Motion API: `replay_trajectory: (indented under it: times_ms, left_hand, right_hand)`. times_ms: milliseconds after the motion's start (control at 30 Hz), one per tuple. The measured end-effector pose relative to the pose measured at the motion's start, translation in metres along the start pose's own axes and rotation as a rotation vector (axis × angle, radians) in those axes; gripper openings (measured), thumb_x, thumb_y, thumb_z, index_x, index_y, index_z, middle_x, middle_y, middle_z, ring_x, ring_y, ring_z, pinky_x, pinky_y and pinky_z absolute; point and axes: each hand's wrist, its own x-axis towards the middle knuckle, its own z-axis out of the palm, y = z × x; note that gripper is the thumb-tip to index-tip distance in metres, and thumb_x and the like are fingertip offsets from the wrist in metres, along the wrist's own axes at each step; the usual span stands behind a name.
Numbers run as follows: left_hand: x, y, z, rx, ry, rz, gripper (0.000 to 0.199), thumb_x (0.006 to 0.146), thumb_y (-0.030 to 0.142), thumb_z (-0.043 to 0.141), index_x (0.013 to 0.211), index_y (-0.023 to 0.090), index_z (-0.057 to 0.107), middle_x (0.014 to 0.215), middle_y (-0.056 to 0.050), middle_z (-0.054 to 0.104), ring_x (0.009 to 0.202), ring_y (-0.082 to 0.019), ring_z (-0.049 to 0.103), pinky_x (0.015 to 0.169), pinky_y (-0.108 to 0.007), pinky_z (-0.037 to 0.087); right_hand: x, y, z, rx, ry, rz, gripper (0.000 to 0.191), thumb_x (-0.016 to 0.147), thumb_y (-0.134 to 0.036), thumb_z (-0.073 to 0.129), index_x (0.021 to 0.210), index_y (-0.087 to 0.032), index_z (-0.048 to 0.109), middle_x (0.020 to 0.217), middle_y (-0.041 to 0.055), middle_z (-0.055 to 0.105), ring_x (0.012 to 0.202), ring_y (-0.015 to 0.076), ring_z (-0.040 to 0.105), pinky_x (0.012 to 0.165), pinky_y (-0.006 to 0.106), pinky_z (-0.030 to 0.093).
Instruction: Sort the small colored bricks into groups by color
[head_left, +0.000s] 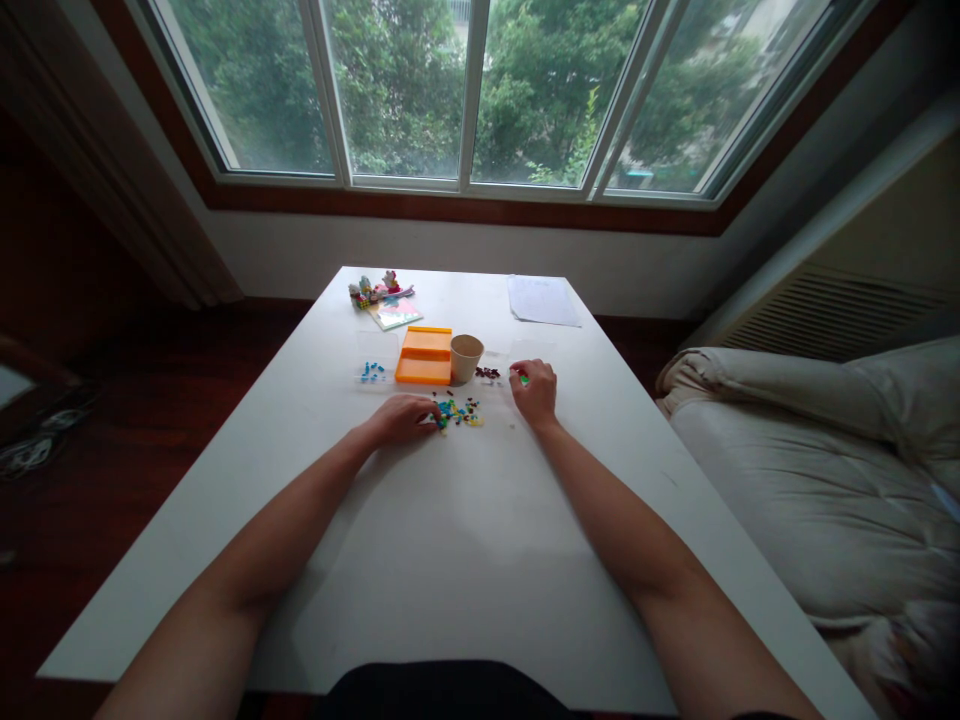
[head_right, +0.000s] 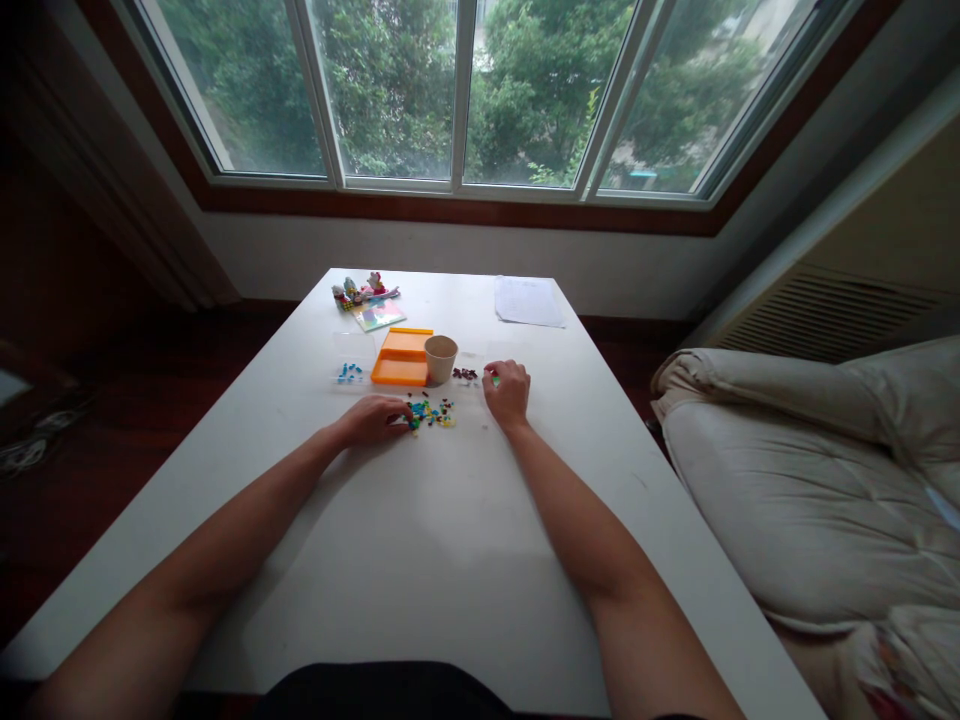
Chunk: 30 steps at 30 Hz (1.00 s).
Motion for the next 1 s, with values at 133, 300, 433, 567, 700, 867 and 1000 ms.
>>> replay_trajectory:
  times_ms: [133,300,433,567,700,867,1000]
  left_hand:
    - [0.000,-0.003,0.000,-0.004,-0.008,0.021,0.019,0.088,0.031,0.061,0.101,0.026,0.074,0.080,-0.001,0.067,0.067,-0.013,0.056,0.061,-0.022,0.034]
    - [0.001,-0.008,0.004,-0.011,0.016,0.022,0.016,0.089,0.031,0.060,0.096,0.025,0.074,0.081,-0.001,0.068,0.070,-0.013,0.058,0.062,-0.022,0.035]
    - [0.001,-0.010,0.006,-0.033,0.031,0.023,0.018,0.091,0.031,0.059,0.097,0.025,0.074,0.085,-0.002,0.070,0.074,-0.014,0.061,0.064,-0.022,0.037]
    - [0.001,-0.009,0.008,-0.017,0.052,-0.004,0.017,0.091,0.029,0.058,0.094,0.025,0.074,0.089,-0.003,0.071,0.077,-0.015,0.063,0.065,-0.022,0.037]
    - [0.001,-0.009,0.008,0.019,0.053,-0.010,0.017,0.092,0.029,0.058,0.092,0.025,0.074,0.088,-0.003,0.071,0.076,-0.015,0.062,0.064,-0.022,0.036]
    - [0.000,-0.010,0.006,0.016,0.038,-0.003,0.017,0.091,0.030,0.058,0.095,0.025,0.074,0.087,-0.002,0.071,0.074,-0.014,0.061,0.064,-0.022,0.036]
    - [0.000,-0.012,0.008,0.006,0.045,0.001,0.016,0.091,0.029,0.058,0.093,0.025,0.073,0.087,-0.002,0.071,0.075,-0.014,0.061,0.064,-0.022,0.036]
  right_hand:
    - [-0.001,-0.003,0.000,-0.008,-0.007,-0.016,0.014,0.090,-0.025,0.054,0.090,-0.020,0.068,0.088,0.0068,0.063,0.090,0.0249,0.051,0.084,0.038,0.037]
    - [-0.001,-0.004,0.000,-0.020,-0.012,-0.031,0.015,0.090,-0.026,0.054,0.089,-0.020,0.068,0.087,0.0075,0.063,0.090,0.0254,0.051,0.083,0.038,0.037]
    - [-0.002,-0.005,0.000,-0.016,-0.014,-0.041,0.015,0.090,-0.026,0.054,0.089,-0.020,0.068,0.086,0.0069,0.063,0.089,0.0250,0.051,0.084,0.038,0.038]
    - [-0.003,-0.006,0.000,-0.005,-0.018,-0.047,0.015,0.090,-0.026,0.053,0.089,-0.021,0.068,0.086,0.0066,0.064,0.089,0.0251,0.052,0.084,0.038,0.038]
    - [-0.003,-0.007,-0.001,0.009,-0.025,-0.052,0.014,0.090,-0.025,0.054,0.089,-0.021,0.068,0.086,0.0063,0.064,0.089,0.0249,0.052,0.085,0.038,0.038]
    - [-0.003,-0.007,0.000,0.020,-0.034,-0.048,0.014,0.090,-0.025,0.055,0.089,-0.021,0.068,0.086,0.0062,0.064,0.090,0.0252,0.052,0.085,0.038,0.038]
    - [-0.003,-0.006,0.000,0.028,-0.038,-0.050,0.013,0.089,-0.024,0.055,0.089,-0.021,0.068,0.087,0.0056,0.065,0.090,0.0249,0.052,0.085,0.038,0.038]
